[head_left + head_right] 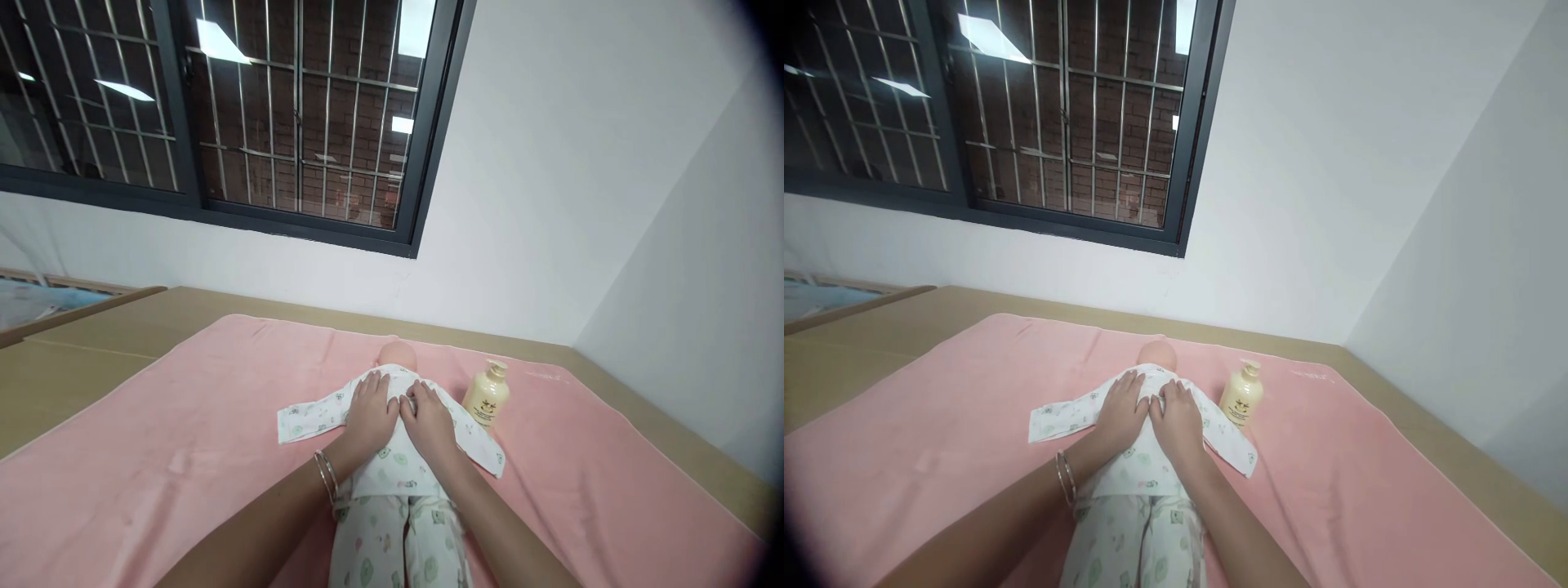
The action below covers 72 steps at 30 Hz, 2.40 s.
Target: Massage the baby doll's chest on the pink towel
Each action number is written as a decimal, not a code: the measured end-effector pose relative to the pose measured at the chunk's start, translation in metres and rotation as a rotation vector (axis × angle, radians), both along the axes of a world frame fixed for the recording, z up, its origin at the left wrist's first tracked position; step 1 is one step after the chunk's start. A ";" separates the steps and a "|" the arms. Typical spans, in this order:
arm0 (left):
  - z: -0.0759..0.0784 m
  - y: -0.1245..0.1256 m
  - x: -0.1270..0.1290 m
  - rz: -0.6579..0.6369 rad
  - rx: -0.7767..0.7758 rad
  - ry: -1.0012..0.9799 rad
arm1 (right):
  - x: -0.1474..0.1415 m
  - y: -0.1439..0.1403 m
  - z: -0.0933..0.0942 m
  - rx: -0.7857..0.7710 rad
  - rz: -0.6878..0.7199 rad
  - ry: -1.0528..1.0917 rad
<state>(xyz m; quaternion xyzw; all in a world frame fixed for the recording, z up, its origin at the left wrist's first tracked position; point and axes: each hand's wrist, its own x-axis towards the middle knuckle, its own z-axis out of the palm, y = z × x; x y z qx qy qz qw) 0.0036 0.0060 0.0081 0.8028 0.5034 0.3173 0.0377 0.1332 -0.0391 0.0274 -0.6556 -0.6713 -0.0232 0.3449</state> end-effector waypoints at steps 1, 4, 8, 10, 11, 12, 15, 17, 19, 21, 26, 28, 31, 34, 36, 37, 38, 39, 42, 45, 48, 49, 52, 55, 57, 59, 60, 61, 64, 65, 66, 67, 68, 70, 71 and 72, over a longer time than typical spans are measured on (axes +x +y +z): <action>0.000 0.000 0.000 -0.002 0.010 0.004 | 0.000 0.000 0.000 -0.008 -0.007 -0.001; -0.003 -0.003 0.000 -0.001 0.048 -0.001 | 0.001 0.002 -0.001 -0.050 -0.039 0.026; -0.006 -0.007 0.000 -0.011 0.102 -0.031 | 0.002 0.004 -0.004 -0.076 -0.038 0.039; -0.006 -0.008 -0.001 -0.016 0.116 -0.046 | 0.003 0.005 -0.005 -0.088 -0.030 0.037; -0.006 -0.009 -0.001 -0.018 0.118 -0.052 | 0.003 0.006 -0.005 -0.098 -0.030 0.039; -0.006 -0.009 -0.001 -0.021 0.117 -0.057 | 0.004 0.006 -0.005 -0.107 -0.029 0.039; -0.005 -0.009 -0.001 -0.018 0.109 -0.067 | 0.004 0.007 -0.004 -0.123 -0.012 0.032; -0.005 -0.009 -0.001 -0.013 0.110 -0.074 | 0.004 0.007 -0.004 -0.120 0.000 0.023; -0.004 -0.009 -0.001 -0.011 0.114 -0.081 | 0.004 0.007 -0.003 -0.124 -0.001 0.019; -0.004 -0.009 -0.001 -0.016 0.113 -0.085 | 0.004 0.006 -0.003 -0.131 -0.005 0.017; -0.005 -0.008 0.000 -0.020 0.101 -0.087 | 0.004 0.005 -0.003 -0.115 0.007 0.015; -0.005 -0.007 0.000 -0.020 0.100 -0.089 | 0.004 0.005 -0.004 -0.110 0.008 0.020; -0.005 -0.008 -0.001 -0.024 0.094 -0.090 | 0.005 0.006 -0.004 -0.102 0.009 0.028; -0.004 -0.009 0.000 -0.028 0.079 -0.091 | 0.006 0.008 -0.005 -0.102 0.003 0.031; -0.003 -0.009 0.000 -0.032 0.060 -0.093 | 0.006 0.009 -0.006 -0.110 -0.002 0.019; -0.002 -0.009 0.000 -0.031 0.046 -0.096 | 0.005 0.008 -0.006 -0.122 0.000 0.003; -0.002 -0.008 0.000 -0.024 0.028 -0.101 | 0.003 0.007 -0.006 -0.143 0.004 -0.019; -0.001 -0.007 0.000 -0.013 0.005 -0.107 | 0.001 0.005 -0.005 -0.169 0.009 -0.045; -0.001 -0.003 -0.001 0.020 -0.055 -0.128 | -0.008 -0.004 -0.001 -0.233 0.024 -0.128; -0.003 0.000 -0.002 0.016 -0.047 -0.142 | -0.013 -0.009 0.003 -0.226 0.040 -0.151; -0.007 0.002 -0.001 -0.007 0.039 -0.181 | -0.006 -0.004 0.004 -0.193 0.072 -0.067; -0.009 0.003 -0.001 -0.024 0.079 -0.200 | -0.002 -0.001 0.003 -0.187 0.086 -0.032; -0.013 0.002 0.000 -0.069 0.176 -0.250 | 0.009 0.010 -0.003 -0.180 0.117 0.026; -0.013 0.000 0.001 -0.058 0.180 -0.267 | 0.011 0.014 -0.007 -0.166 0.110 0.016; -0.011 -0.002 0.000 -0.043 0.142 -0.261 | 0.007 0.011 -0.007 -0.165 0.091 -0.018; -0.007 -0.004 0.000 -0.029 0.085 -0.249 | -0.001 0.004 -0.005 -0.167 0.052 -0.080; -0.005 -0.004 0.000 -0.026 0.056 -0.241 | -0.006 0.000 -0.004 -0.164 0.028 -0.125; -0.004 -0.005 -0.001 -0.026 0.032 -0.234 | -0.010 -0.004 -0.002 -0.158 0.004 -0.175; -0.002 -0.003 -0.002 -0.043 0.000 -0.204 | -0.021 -0.013 0.001 -0.145 -0.027 -0.289; -0.002 -0.002 -0.002 -0.048 0.001 -0.191 | -0.022 -0.015 0.002 -0.141 -0.018 -0.298; -0.003 -0.002 -0.002 -0.049 0.007 -0.178 | -0.021 -0.015 0.002 -0.139 -0.005 -0.289; -0.004 -0.001 -0.002 -0.050 0.018 -0.165 | -0.019 -0.013 0.002 -0.137 0.010 -0.263; -0.005 -0.001 -0.002 -0.050 0.034 -0.155 | -0.015 -0.011 0.001 -0.136 0.027 -0.225; -0.008 -0.001 -0.002 -0.050 0.079 -0.151 | -0.006 -0.003 -0.001 -0.146 0.061 -0.131; -0.009 -0.002 -0.002 -0.052 0.106 -0.156 | -0.001 0.001 -0.003 -0.152 0.079 -0.086; -0.010 -0.002 -0.002 -0.054 0.132 -0.164 | 0.003 0.005 -0.004 -0.156 0.096 -0.048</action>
